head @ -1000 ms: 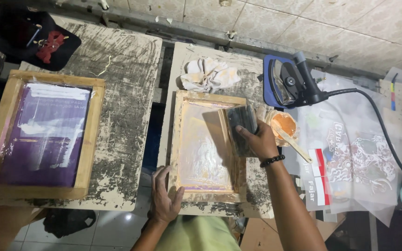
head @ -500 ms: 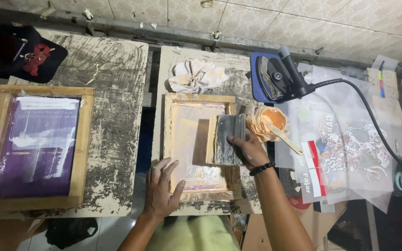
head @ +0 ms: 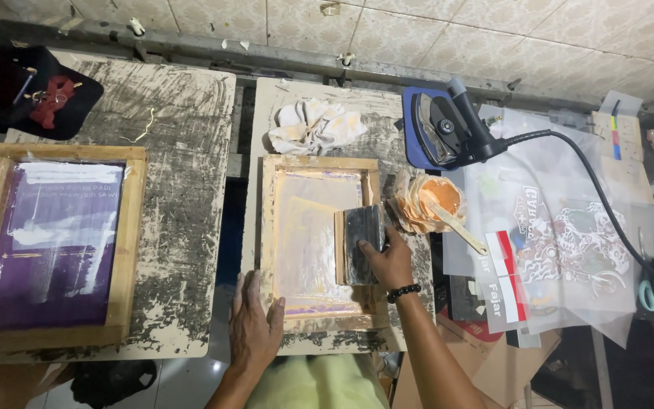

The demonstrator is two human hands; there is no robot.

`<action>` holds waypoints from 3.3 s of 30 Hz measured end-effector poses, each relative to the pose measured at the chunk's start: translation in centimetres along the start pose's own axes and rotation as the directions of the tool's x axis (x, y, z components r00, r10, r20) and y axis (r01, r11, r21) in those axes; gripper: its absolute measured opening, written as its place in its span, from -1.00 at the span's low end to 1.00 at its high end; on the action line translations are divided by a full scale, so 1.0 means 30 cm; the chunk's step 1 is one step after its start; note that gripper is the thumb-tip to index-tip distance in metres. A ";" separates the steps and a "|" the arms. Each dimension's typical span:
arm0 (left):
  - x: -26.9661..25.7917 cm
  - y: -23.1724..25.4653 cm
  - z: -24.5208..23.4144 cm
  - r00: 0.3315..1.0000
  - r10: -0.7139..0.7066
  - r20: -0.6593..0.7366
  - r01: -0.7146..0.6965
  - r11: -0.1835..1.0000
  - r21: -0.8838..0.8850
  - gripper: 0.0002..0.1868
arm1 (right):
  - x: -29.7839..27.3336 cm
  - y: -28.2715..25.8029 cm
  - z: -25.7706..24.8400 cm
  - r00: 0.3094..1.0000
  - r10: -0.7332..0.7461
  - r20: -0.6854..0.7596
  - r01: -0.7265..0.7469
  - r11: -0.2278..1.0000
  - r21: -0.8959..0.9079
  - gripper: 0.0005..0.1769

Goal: The person uses a squeegee to spread orange ink across a screen printing frame placed over a purple fabric. The person repeatedly pulls the squeegee across the screen to ensure even ink distribution. An iron and a container of ink are visible on the workbench.

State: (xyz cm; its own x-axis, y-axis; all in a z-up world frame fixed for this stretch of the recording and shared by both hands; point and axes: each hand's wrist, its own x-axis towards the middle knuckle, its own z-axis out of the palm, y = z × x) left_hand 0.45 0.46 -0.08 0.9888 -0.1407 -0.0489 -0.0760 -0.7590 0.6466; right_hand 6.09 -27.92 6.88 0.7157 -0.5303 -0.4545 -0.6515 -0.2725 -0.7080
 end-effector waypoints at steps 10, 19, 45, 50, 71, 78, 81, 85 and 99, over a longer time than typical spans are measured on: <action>-0.008 0.036 -0.061 0.987 -0.154 -0.042 0.148 0.982 -0.114 -0.20 | -0.155 0.150 -0.100 0.987 0.016 -0.158 -0.004 0.997 0.079 -0.26; -0.045 0.098 -0.093 0.970 -0.235 0.056 0.241 0.954 -0.179 -0.25 | -0.322 0.345 0.024 0.994 -0.035 -0.100 0.005 0.959 -0.284 -0.43; 0.005 0.156 -0.212 0.840 -0.525 0.138 0.479 0.597 -0.643 -0.53 | -0.308 0.272 -0.141 0.985 0.027 0.170 -0.122 0.805 0.581 -0.87; 0.029 0.231 -0.300 0.810 -0.558 0.178 0.535 0.581 -0.613 -0.52 | -0.329 0.142 -0.207 0.982 0.128 0.137 -0.163 0.944 0.286 -0.59; 0.062 0.297 -0.436 0.937 -0.325 0.128 0.301 0.564 -0.769 -0.44 | -0.294 -0.257 -0.313 0.987 0.076 0.143 0.018 0.826 -0.563 0.12; 0.163 0.388 -0.516 0.963 -0.254 0.087 0.232 0.623 -0.747 -0.47 | -0.221 -0.394 -0.376 0.988 0.049 0.149 0.054 0.786 -0.615 0.06; 0.179 0.394 -0.522 0.964 -0.251 0.085 0.231 0.636 -0.736 -0.46 | -0.162 -0.368 -0.377 0.991 0.061 0.120 0.028 0.783 -0.622 0.03; 0.125 0.401 -0.539 0.961 -0.250 0.116 0.252 0.627 -0.737 -0.47 | -0.298 -0.397 -0.357 0.986 0.087 0.140 0.018 0.788 -0.615 0.02; -0.026 0.029 -0.113 0.915 -0.381 0.129 0.377 0.699 -0.608 -0.66 | -0.262 0.135 -0.080 0.990 0.121 -0.076 -0.138 0.944 -0.299 0.15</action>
State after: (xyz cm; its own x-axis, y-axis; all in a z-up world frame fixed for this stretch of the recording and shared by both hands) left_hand 0.04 2.06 3.11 0.9176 0.0783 -0.3897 0.3974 -0.1972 0.8962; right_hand -2.77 -26.80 8.89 0.6107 -0.6187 -0.4942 -0.7891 -0.4240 -0.4445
